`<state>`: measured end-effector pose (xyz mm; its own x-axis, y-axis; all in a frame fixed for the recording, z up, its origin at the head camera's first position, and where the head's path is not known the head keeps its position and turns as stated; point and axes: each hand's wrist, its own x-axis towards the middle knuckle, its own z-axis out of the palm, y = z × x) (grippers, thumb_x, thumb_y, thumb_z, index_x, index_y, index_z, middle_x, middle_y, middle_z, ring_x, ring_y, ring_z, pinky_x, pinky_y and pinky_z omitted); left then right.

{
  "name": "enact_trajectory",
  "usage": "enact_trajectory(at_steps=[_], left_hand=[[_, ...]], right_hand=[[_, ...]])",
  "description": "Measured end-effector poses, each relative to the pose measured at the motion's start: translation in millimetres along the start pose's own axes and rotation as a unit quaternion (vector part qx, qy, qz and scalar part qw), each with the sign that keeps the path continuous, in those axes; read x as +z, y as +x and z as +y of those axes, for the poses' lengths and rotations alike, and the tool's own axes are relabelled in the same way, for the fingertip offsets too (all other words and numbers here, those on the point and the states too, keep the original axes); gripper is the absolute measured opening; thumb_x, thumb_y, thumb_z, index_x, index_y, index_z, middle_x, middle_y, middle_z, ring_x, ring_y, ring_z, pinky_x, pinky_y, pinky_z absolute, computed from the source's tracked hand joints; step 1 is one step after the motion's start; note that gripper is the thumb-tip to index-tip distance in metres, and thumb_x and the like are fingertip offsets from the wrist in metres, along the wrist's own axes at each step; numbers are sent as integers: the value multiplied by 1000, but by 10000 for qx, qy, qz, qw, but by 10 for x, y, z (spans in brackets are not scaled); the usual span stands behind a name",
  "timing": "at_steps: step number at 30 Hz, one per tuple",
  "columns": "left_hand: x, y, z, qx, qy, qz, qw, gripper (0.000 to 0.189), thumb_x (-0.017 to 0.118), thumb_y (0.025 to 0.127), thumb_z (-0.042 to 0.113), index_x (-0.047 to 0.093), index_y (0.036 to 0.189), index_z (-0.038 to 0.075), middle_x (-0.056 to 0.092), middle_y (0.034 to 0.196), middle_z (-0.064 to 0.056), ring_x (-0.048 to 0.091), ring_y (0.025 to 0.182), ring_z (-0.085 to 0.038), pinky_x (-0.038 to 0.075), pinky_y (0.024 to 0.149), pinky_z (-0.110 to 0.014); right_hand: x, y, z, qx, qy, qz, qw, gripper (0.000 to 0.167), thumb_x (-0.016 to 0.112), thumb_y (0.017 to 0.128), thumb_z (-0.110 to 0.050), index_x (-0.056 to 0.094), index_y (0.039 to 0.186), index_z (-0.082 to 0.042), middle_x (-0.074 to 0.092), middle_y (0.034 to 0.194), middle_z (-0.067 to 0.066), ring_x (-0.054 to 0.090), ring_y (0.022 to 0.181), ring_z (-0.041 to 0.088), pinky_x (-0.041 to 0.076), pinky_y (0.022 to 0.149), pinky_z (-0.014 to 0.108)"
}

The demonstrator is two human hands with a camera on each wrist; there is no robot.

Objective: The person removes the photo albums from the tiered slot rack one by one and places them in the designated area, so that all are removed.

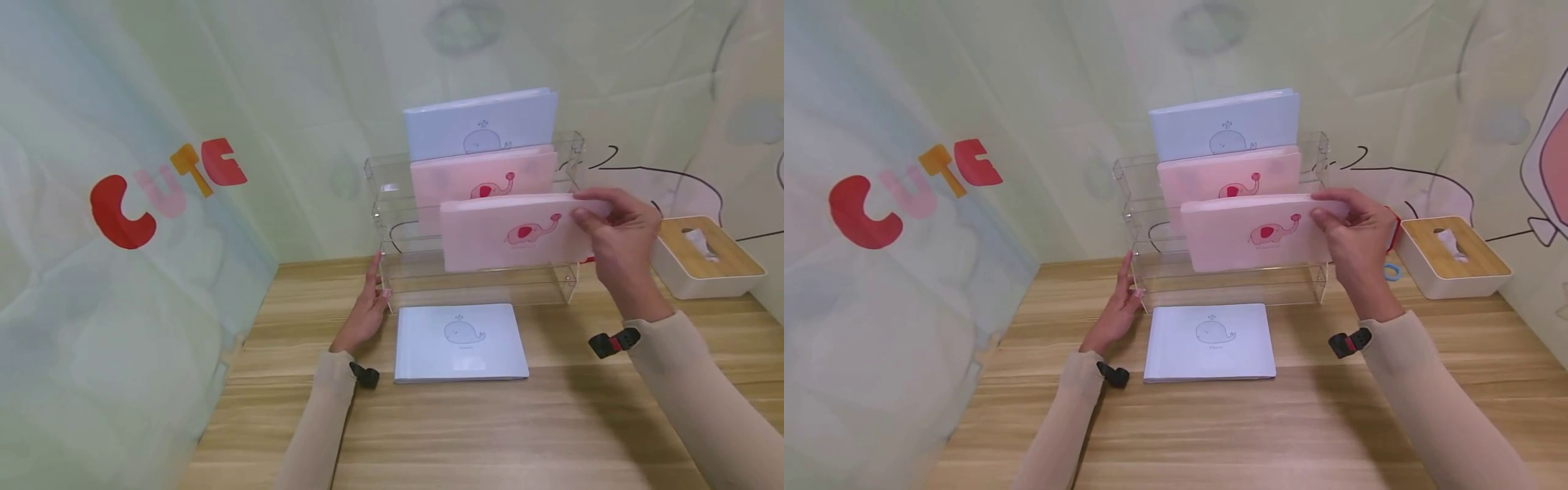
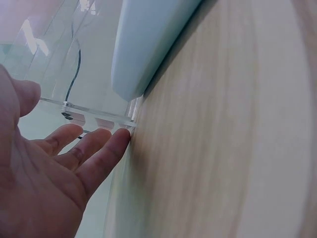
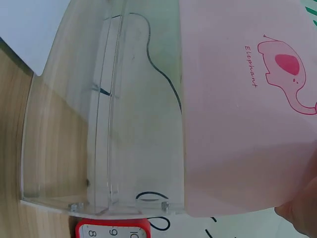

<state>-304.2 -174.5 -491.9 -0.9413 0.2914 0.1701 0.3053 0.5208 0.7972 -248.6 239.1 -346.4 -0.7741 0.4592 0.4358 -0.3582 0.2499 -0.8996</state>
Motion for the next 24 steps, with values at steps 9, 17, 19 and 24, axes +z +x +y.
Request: enact_trajectory(at_steps=[9, 17, 19, 24], left_hand=[[-1, -13, 5, -11, -46, -37, 10000, 81, 44, 116, 21, -9, 168, 55, 27, 175, -20, 38, 154, -43, 36, 122, -71], [-3, -9, 1, -3, -59, -49, 10000, 81, 44, 116, 22, -8, 168, 56, 30, 172, -22, 38, 155, -43, 35, 121, -72], [-3, -11, 3, -22, -66, -39, 10000, 81, 44, 116, 22, -8, 167, 57, 29, 173, -21, 38, 156, -44, 34, 122, -73], [-6, -18, 15, -82, -109, -44, 9999, 81, 44, 116, 22, -8, 166, 59, 29, 173, -22, 37, 157, -44, 33, 123, -73]], right_hand=[[-200, -106, 105, 196, -269, 48, 9994, 25, 76, 98, -6, 81, 123, -6, 76, 113, -19, 67, 107, 9, 57, 85, 11], [-368, -179, 172, 310, -341, 227, 9987, 25, 76, 97, -4, 82, 122, -6, 77, 110, -18, 65, 108, 9, 57, 81, 11], [-409, -206, 180, 450, -366, 265, 9980, 27, 75, 98, -6, 80, 125, -6, 74, 112, -21, 64, 110, 7, 56, 81, 10], [-507, -247, 238, 581, -51, 366, 9976, 28, 74, 98, -3, 79, 125, -1, 74, 112, -18, 64, 109, 8, 56, 78, 9]])
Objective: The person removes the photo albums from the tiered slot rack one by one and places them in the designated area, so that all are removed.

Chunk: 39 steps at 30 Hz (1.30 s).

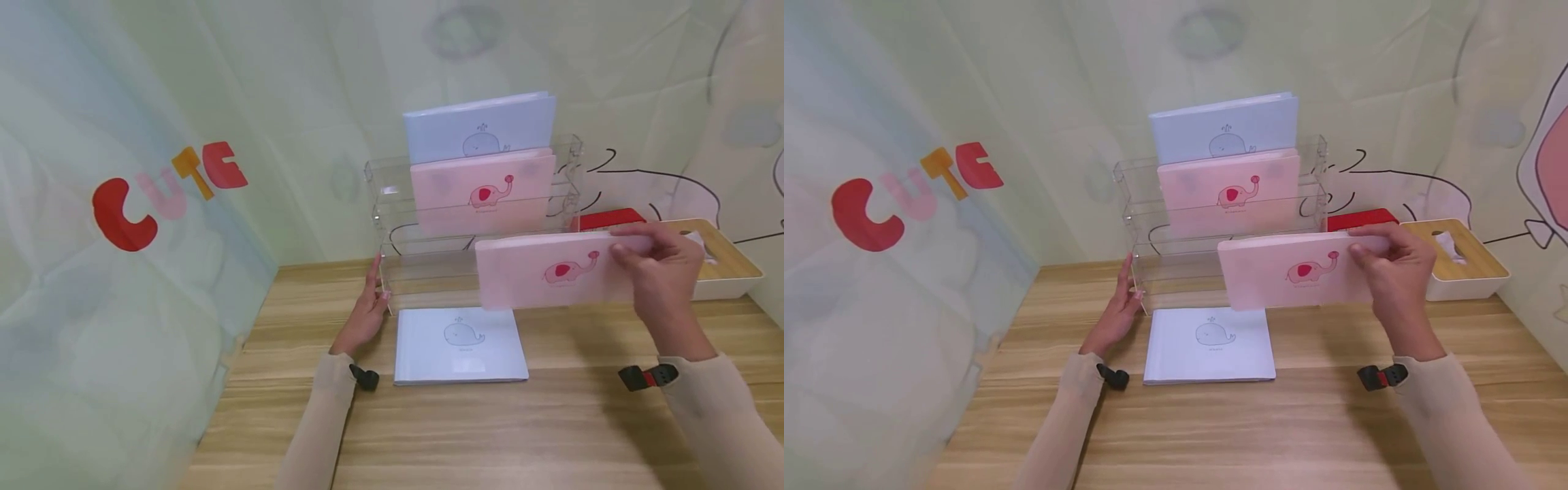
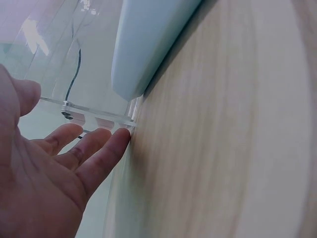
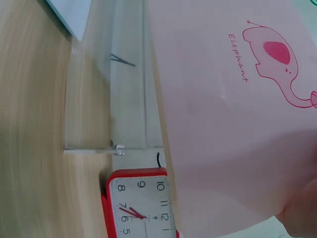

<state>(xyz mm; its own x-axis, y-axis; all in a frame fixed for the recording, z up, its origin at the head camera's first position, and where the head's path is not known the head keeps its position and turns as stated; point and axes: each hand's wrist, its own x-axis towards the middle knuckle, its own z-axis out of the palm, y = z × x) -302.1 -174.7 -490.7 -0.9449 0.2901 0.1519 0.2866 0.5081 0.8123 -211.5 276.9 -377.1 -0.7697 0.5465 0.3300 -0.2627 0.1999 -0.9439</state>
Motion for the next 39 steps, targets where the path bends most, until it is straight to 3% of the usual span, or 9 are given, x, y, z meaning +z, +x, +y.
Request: enact_trajectory(at_steps=[6, 11, 17, 23, 27, 30, 33, 36, 39], left_hand=[[1, -2, -10, -51, -32, -11, 10000, 82, 44, 116, 21, -8, 166, 59, 28, 174, -24, 36, 158, -45, 32, 124, -72], [-1, -2, -14, -21, -5, 8, 10000, 82, 45, 116, 21, -8, 167, 58, 35, 166, -30, 41, 153, -46, 35, 122, -72], [-15, -7, -22, 17, 44, 46, 10000, 82, 45, 116, 21, -8, 167, 58, 35, 166, -29, 41, 153, -47, 36, 121, -73], [-18, -13, -26, -10, 43, 57, 10000, 80, 43, 116, 23, -8, 166, 60, 31, 171, -27, 39, 155, -47, 34, 121, -75], [-5, -12, -26, -42, 19, 58, 10000, 80, 43, 116, 25, -8, 165, 61, 34, 168, -29, 41, 153, -48, 34, 121, -75], [8, -11, -24, -11, 20, 67, 10000, 80, 44, 116, 24, -7, 166, 60, 36, 166, -29, 43, 152, -48, 35, 120, -75], [13, -8, -18, 27, 25, 88, 10000, 80, 44, 116, 23, -7, 166, 60, 35, 168, -27, 42, 152, -47, 36, 120, -75], [11, -1, -9, 17, -3, 90, 10000, 81, 45, 116, 23, -6, 166, 61, 32, 171, -24, 40, 154, -46, 35, 121, -74], [5, 4, -1, 8, 10, 102, 9999, 81, 46, 115, 23, -6, 166, 61, 34, 170, -24, 40, 154, -46, 36, 121, -73]], right_hand=[[-130, -1, 82, 383, 573, 23, 9976, 27, 72, 97, 1, 80, 123, -1, 70, 119, -11, 58, 118, 9, 56, 76, 9], [-224, 22, 116, 732, 982, 132, 9924, 26, 68, 98, 5, 81, 119, -2, 68, 117, -10, 53, 122, 7, 56, 72, 9], [-332, 69, 135, 1131, 791, 103, 9904, 30, 63, 99, 6, 83, 118, -6, 65, 112, -13, 48, 120, 4, 55, 70, 8], [-430, 127, 203, 1388, 41, -69, 9903, 32, 60, 103, 0, 80, 126, -10, 60, 117, -21, 39, 128, 3, 52, 72, 4], [-477, 170, 262, 1539, -439, -212, 9869, 35, 58, 105, -3, 78, 132, -15, 57, 137, -19, 33, 139, 5, 51, 78, 3], [-517, 190, 299, 1781, -1019, -478, 9776, 39, 56, 108, -12, 73, 142, -23, 39, 169, -12, 20, 160, 11, 51, 87, 5], [-566, 231, 333, 2109, -1379, -857, 9639, 41, 52, 110, -22, 66, 147, -32, 9, 183, -14, 1, 171, 21, 53, 86, 6], [-595, 297, 385, 2382, -1694, -1243, 9482, 41, 50, 110, -28, 62, 149, -34, 4, 185, 0, 10, 167, 35, 53, 77, 11], [-596, 366, 464, 2523, -2015, -1591, 9330, 45, 48, 110, -29, 56, 154, -27, 11, 181, 16, 24, 153, 43, 53, 75, 17]])
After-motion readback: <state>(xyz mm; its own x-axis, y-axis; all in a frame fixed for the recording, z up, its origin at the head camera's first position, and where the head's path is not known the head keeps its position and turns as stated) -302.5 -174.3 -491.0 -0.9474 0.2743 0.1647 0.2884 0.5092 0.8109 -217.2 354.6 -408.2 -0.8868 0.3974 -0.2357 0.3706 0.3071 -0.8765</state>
